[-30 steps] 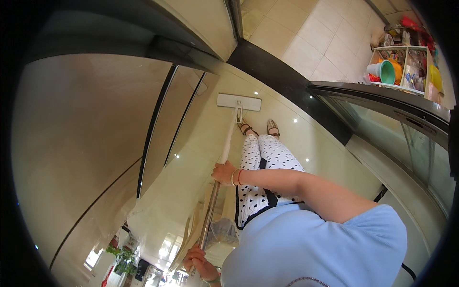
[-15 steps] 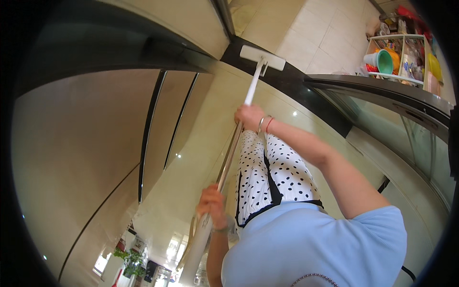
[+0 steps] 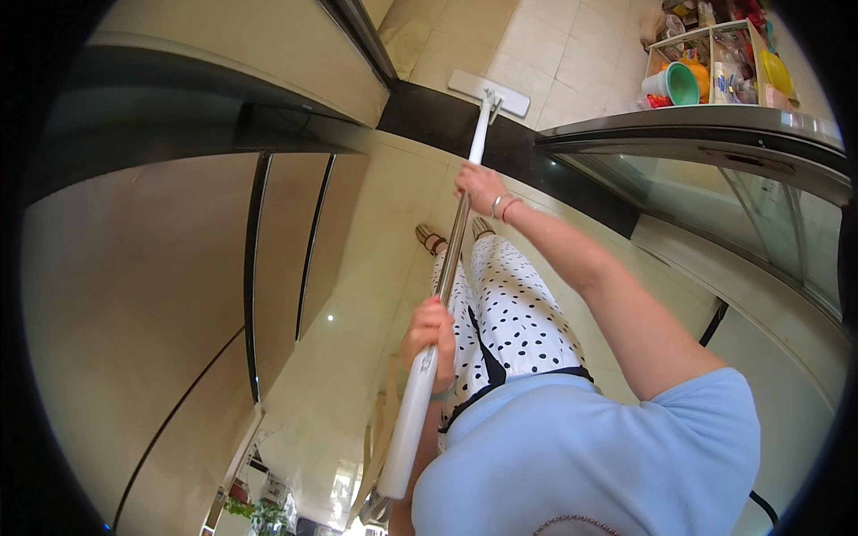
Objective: The person mops the tiled floor in a kitchen and dining area using a flat mop. They move the mop back and forth across the floor, navigating around furniture and appliances, and continue the task from the kitchen into the adjacent dining space.
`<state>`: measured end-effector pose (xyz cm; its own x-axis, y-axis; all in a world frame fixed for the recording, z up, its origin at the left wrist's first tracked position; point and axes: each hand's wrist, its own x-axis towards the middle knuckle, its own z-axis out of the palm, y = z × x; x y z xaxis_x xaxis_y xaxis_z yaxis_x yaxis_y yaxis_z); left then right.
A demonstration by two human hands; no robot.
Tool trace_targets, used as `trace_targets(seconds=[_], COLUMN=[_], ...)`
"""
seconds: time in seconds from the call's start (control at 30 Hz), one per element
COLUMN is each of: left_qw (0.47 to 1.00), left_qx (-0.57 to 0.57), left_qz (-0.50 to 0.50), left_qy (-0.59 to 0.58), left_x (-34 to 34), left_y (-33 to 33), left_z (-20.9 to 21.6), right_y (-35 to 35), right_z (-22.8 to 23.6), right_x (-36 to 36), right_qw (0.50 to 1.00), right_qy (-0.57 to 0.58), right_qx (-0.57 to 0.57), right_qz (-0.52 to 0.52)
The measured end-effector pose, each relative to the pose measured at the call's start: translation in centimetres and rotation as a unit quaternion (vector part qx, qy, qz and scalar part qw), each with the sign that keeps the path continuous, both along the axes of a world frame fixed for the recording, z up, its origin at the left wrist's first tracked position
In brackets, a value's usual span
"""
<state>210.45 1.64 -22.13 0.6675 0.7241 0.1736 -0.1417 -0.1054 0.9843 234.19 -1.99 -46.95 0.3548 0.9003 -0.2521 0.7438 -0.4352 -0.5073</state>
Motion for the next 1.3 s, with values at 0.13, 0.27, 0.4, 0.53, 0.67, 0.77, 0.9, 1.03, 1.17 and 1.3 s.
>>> trace_targets(seconds=[0.13,0.27,0.4,0.53,0.67,0.77,0.9,1.03,1.17,1.3], left_qw=[0.998,0.992,0.988,0.987,0.976,0.973,0.932,0.894,0.915,0.936], left_qx=[0.001,-0.003,-0.034,0.014,0.058,0.022,-0.026,-0.049,-0.072,-0.071], left_qz=[-0.033,-0.051,-0.033,-0.095,-0.194,-0.224,-0.359,-0.443,-0.388,-0.335], left_qy=[0.053,0.116,0.146,0.13,0.075,0.044,0.049,0.052,0.086,0.081], left_x=[-4.8,-9.8,-12.7,-10.2,-6.8,-3.6,1.8,5.1,4.2,-0.8], left_y=[-0.8,-1.6,-1.9,-1.3,-1.0,-2.0,-5.2,-7.9,-6.6,-2.0], left_z=[3.8,8.5,12.9,14.3,13.4,12.3,8.4,6.4,5.3,7.1], right_y=[-3.0,-4.5,-5.9,-6.2,-9.2,-13.8,-22.6,-27.3,-25.6,-18.8], right_z=[1.9,4.6,7.7,9.1,11.0,10.2,9.1,6.8,4.1,3.5], right_x=[-6.5,-13.6,-18.9,-17.2,-14.7,-13.4,-11.1,-10.2,-9.7,-13.5], right_qw=[0.996,0.988,0.976,0.975,0.974,0.963,0.926,0.927,0.926,0.939], right_qy=[0.042,0.13,0.203,0.222,0.206,0.209,0.22,0.173,0.182,0.156], right_qx=[0.083,0.078,0.077,0.03,0.032,0.056,0.124,0.089,0.076,0.176], right_qz=[-0.019,-0.033,-0.021,-0.006,-0.093,-0.163,-0.28,-0.32,-0.323,-0.252])
